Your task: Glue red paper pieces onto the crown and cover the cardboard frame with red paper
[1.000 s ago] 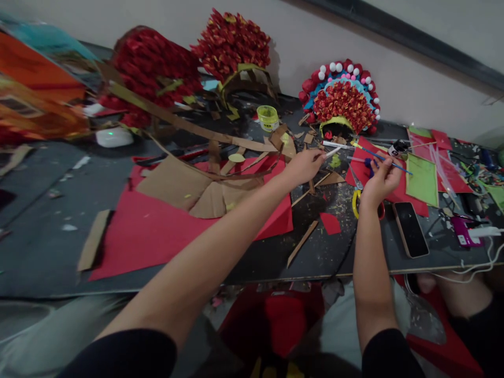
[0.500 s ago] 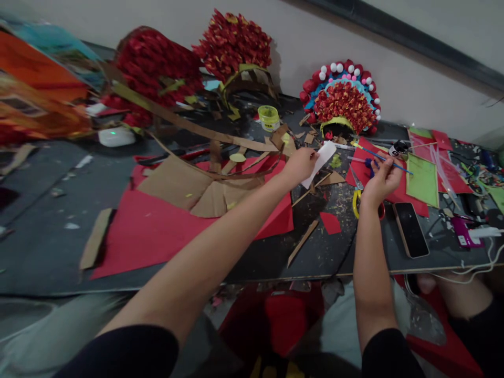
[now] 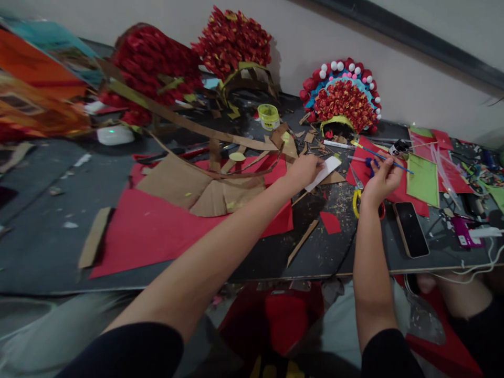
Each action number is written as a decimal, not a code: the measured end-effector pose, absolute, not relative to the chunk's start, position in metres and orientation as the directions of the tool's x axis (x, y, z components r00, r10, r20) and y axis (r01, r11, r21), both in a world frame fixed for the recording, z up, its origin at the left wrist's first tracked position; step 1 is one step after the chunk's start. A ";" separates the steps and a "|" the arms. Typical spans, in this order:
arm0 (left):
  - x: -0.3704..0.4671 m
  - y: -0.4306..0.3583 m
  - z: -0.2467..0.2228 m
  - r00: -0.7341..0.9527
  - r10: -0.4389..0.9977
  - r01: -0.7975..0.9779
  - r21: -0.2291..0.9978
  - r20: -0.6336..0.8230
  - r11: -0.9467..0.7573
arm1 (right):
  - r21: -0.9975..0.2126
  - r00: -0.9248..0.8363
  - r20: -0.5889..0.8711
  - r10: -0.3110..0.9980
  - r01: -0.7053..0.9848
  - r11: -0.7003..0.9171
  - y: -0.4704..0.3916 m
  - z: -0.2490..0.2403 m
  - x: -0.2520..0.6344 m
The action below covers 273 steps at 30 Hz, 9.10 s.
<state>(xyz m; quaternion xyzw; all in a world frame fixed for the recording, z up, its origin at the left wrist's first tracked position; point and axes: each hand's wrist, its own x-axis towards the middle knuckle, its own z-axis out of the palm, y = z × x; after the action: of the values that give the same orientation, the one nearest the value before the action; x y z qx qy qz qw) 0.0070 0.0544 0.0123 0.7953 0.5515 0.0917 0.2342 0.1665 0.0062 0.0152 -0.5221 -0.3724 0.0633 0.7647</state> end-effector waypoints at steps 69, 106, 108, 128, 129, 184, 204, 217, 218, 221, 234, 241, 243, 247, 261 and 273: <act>0.007 0.056 0.007 0.325 0.941 0.813 0.537 -0.098 -0.225 | -0.856 0.716 0.496 0.491 0.308 0.415 0.005 0.017 0.165; -0.009 0.049 0.017 0.264 0.901 0.344 0.906 -0.345 0.246 | -0.841 0.735 0.481 0.478 0.232 0.489 0.006 0.018 0.165; -0.010 0.049 0.018 0.272 0.895 0.345 0.904 -0.353 0.251 | -0.844 0.733 0.479 0.482 0.235 0.482 0.006 0.017 0.165; 0.018 0.018 0.018 0.480 0.877 0.872 0.114 0.002 -0.477 | -0.843 0.733 0.479 0.483 0.231 0.486 0.006 0.017 0.165; 0.019 0.018 0.017 0.493 0.870 0.866 0.095 0.002 -0.491 | -0.844 0.732 0.481 0.482 0.238 0.481 0.006 0.017 0.165; 0.023 0.020 0.017 0.506 0.862 0.860 0.093 -0.030 -0.501 | -0.858 0.735 0.479 0.480 0.275 0.434 0.006 0.016 0.165; 0.009 0.041 0.019 0.294 0.914 0.582 0.811 -0.278 0.059 | -0.868 0.740 0.455 0.495 0.247 0.430 0.004 0.018 0.165; -0.020 0.016 0.032 0.338 0.844 -0.089 0.878 -0.417 0.470 | -0.856 0.766 0.391 0.510 0.100 0.507 0.009 0.013 0.172; -0.024 0.014 0.035 0.336 0.843 -0.138 0.863 -0.420 0.485 | -0.860 0.774 0.374 0.511 0.084 0.503 0.010 0.012 0.173; -0.035 0.007 0.041 0.334 0.849 -0.242 0.833 -0.409 0.497 | -0.863 0.771 0.340 0.539 0.028 0.504 0.013 0.010 0.175; -0.054 -0.027 0.023 0.301 0.855 -0.231 0.837 -0.423 0.496 | -0.641 0.180 0.746 0.641 0.457 0.617 -0.011 0.022 0.143; -0.061 -0.025 0.005 0.287 0.881 -0.330 0.825 -0.376 0.460 | -0.419 -0.105 0.818 0.566 0.565 0.711 -0.015 0.023 0.129; -0.061 -0.024 0.003 0.290 0.886 -0.350 0.821 -0.363 0.451 | -0.424 -0.110 0.816 0.567 0.553 0.717 -0.017 0.024 0.127; -0.058 -0.024 0.002 0.286 0.895 -0.380 0.817 -0.342 0.434 | -0.545 0.055 0.800 0.598 0.486 0.684 -0.019 0.027 0.125; -0.055 -0.027 -0.002 0.344 0.885 -0.309 0.852 -0.315 0.423 | -0.635 0.316 0.770 0.554 0.464 0.618 -0.009 0.022 0.139; -0.054 -0.025 -0.006 0.332 0.893 -0.362 0.833 -0.304 0.418 | -0.508 0.123 0.826 0.550 0.586 0.631 -0.015 0.022 0.132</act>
<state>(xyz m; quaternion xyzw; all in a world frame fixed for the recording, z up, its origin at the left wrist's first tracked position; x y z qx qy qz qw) -0.0541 -0.0251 -0.0065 0.3361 0.3951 0.4218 0.7436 0.1323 -0.0148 0.0220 -0.4291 -0.6620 -0.0145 0.6143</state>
